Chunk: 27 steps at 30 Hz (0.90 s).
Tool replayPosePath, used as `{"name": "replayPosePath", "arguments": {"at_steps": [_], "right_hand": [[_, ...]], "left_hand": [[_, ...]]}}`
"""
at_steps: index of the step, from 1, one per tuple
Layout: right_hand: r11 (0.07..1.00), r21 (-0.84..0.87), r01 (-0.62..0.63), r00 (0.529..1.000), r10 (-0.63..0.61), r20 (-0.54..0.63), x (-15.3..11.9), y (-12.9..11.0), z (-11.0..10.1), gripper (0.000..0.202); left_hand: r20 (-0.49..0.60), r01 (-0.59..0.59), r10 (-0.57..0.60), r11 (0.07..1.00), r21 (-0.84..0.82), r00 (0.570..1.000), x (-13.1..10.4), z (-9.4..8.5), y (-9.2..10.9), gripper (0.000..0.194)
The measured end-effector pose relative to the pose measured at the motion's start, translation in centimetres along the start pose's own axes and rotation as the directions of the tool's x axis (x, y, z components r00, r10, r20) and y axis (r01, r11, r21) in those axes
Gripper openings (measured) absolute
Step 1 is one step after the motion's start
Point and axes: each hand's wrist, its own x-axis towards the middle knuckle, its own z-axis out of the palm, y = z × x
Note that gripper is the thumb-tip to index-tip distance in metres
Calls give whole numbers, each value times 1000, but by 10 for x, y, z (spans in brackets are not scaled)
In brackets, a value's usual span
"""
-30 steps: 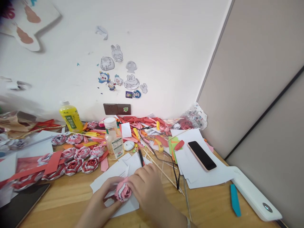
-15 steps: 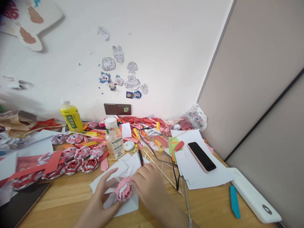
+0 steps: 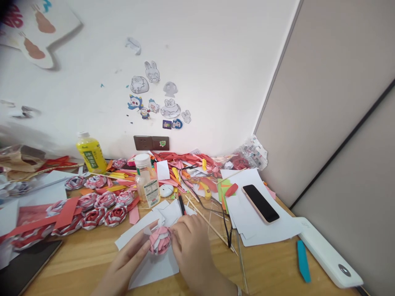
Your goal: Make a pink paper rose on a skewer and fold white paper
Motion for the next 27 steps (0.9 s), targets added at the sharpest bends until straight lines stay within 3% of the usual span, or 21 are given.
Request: {"name": "replayPosePath", "arguments": {"at_steps": [4,12,17,22,27], "right_hand": [[996,77,-45,998,49,-42,-1,0,2,11],[988,152,2,999,3,-34,-4,1,7,20],[994,111,-1,999,-3,39,-2,0,-1,18],[997,61,44,994,-50,94,2,1,-5,16],[987,-40,155,981,-149,124,2,1,-5,19]], "left_hand": [[20,0,0,1000,1,1000,2,-1,-2,64],[1,-16,16,998,-56,1000,3,-1,-4,54],[-82,-27,26,1000,-11,996,4,-1,-5,50],[-16,-13,14,1000,27,1000,2,0,-5,47],[-32,-35,36,999,39,999,2,0,-7,44]]}}
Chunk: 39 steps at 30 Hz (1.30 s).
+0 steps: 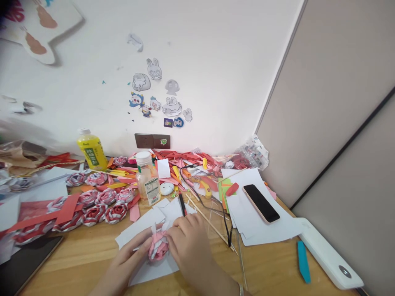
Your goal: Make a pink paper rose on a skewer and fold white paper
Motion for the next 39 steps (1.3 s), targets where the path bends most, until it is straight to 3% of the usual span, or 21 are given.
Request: {"name": "replayPosePath", "arguments": {"at_steps": [4,7,11,14,18,27,31,39], "right_hand": [[993,92,-80,996,78,32,0,-1,0,12],[958,225,-177,980,150,134,3,0,-5,9],[922,338,-191,966,116,231,9,3,-12,12],[956,252,-150,984,118,135,7,4,-13,7],[999,51,17,1000,-17,1,0,5,-6,11],[974,-104,203,979,-205,-5,-1,8,2,25],[987,-46,153,988,-154,-30,0,6,-3,22],[980,19,196,980,-195,-22,2,2,-6,20]], "left_hand": [[25,-8,8,1000,-4,1000,1,-1,1,45],[66,-6,7,1000,-13,998,1,-1,4,44],[100,-35,35,999,-2,994,0,-2,6,40],[91,-49,48,999,5,995,-1,-2,6,39],[106,-62,60,998,15,993,0,-3,3,40],[100,-49,49,999,1,994,3,-2,7,41],[73,-8,11,999,-49,997,2,-1,12,44],[89,-78,68,991,111,994,0,-2,14,27]]}}
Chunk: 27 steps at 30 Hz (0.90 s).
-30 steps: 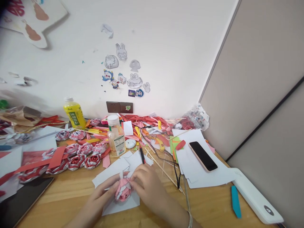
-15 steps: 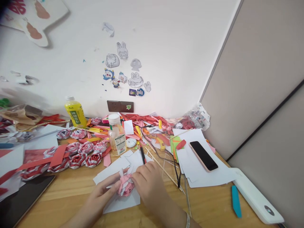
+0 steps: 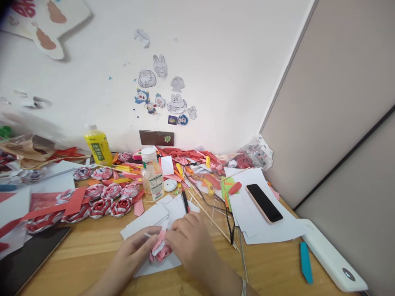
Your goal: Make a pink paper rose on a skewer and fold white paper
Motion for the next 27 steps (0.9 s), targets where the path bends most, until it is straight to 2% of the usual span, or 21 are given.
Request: {"name": "replayPosePath", "arguments": {"at_steps": [4,6,8,10,12,17,23,27], "right_hand": [[995,73,-66,996,61,67,-1,0,1,18],[970,175,-169,982,151,110,0,-1,0,15],[907,297,-300,952,263,158,2,-3,-2,13],[853,367,-372,927,323,191,3,-4,-2,14],[869,349,-350,935,303,183,2,-5,-1,14],[966,184,-180,983,168,78,-4,-3,5,17],[982,148,-120,992,115,44,-3,-3,7,18],[979,162,-124,991,115,67,-5,-3,11,20]], "left_hand": [[23,-13,13,999,29,1000,-1,1,-3,26],[38,-27,25,999,32,999,-1,2,-4,26],[60,-34,32,999,28,998,-2,2,-6,27],[81,-35,33,999,27,996,-2,2,-6,28],[89,-32,29,999,36,996,-2,2,-7,29],[73,-20,15,998,63,997,-2,3,-5,29],[61,-24,19,997,75,998,-2,5,-6,30],[41,-24,19,992,120,999,-3,6,-8,33]]}}
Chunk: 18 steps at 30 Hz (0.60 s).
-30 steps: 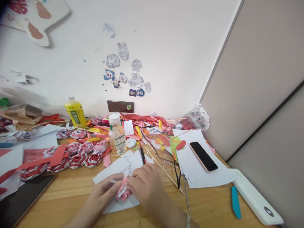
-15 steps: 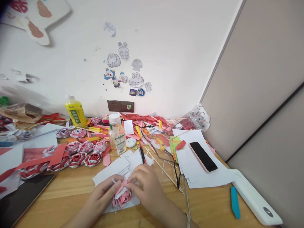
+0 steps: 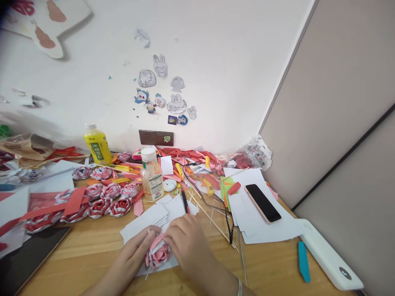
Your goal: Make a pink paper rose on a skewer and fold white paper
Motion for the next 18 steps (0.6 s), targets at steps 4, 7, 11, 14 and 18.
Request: {"name": "replayPosePath", "arguments": {"at_steps": [4,7,11,14,18], "right_hand": [[997,60,-55,997,52,54,-1,1,3,20],[979,128,-161,983,147,113,1,2,1,16],[916,261,-304,952,282,117,3,2,1,11],[869,346,-353,935,336,111,3,1,3,12],[849,374,-372,928,355,117,2,3,8,11]], "left_hand": [[2,-4,4,1000,26,1000,-1,0,-2,34],[4,19,-19,999,40,1000,0,0,-3,35],[-6,48,-48,999,17,999,2,0,-2,35],[-24,56,-55,998,5,998,2,0,-1,34],[-42,59,-59,998,-4,997,1,1,0,32]]}}
